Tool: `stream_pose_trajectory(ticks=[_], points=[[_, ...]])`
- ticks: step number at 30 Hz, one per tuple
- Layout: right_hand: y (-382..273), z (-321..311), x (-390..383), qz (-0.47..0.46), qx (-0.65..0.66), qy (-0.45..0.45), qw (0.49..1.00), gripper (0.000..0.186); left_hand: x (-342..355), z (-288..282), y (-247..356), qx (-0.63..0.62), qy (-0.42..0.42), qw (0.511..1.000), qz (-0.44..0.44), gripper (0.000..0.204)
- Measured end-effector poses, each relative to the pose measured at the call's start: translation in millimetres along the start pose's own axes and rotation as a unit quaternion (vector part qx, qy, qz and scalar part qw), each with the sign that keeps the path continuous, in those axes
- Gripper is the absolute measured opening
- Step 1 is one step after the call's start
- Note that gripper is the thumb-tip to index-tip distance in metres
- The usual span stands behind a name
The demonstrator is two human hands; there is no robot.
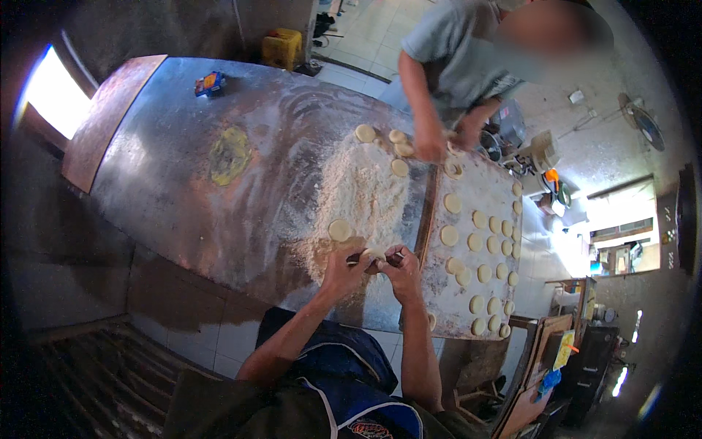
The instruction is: The person shapes small dough pieces into rings by hand and places them on a wooden board. Another person works alongside at the same table. The shaped dough rings are arranged in rows on the board.
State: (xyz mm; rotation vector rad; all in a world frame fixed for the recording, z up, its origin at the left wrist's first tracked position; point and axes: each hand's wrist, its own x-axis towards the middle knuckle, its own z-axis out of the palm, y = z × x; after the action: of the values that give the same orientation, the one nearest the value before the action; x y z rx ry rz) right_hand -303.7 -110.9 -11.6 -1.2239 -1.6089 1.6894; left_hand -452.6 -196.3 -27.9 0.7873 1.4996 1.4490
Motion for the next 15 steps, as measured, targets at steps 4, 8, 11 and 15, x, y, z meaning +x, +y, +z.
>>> stream_pose_trajectory(ticks=[4, 8, 11, 15], points=[[-1, 5, -20, -0.029, -0.014, 0.053, 0.998, 0.04, -5, 9, 9, -0.007, -0.046, 0.998, -0.046, 0.026], [-37, 0, -33, 0.019, -0.027, 0.023, 0.999, 0.048, -11, 24, 11, -0.078, -0.076, 0.993, -0.048, 0.022], [-34, -20, -43, 0.029, 0.084, -0.053, 0.995, 0.046, -12, 35, 0, -0.285, -0.167, 0.939, -0.097, 0.023], [-32, -39, -54, 0.053, 0.417, 0.018, 0.907, 0.034, -21, 49, 22, -0.204, -0.267, 0.94, -0.056, 0.03]])
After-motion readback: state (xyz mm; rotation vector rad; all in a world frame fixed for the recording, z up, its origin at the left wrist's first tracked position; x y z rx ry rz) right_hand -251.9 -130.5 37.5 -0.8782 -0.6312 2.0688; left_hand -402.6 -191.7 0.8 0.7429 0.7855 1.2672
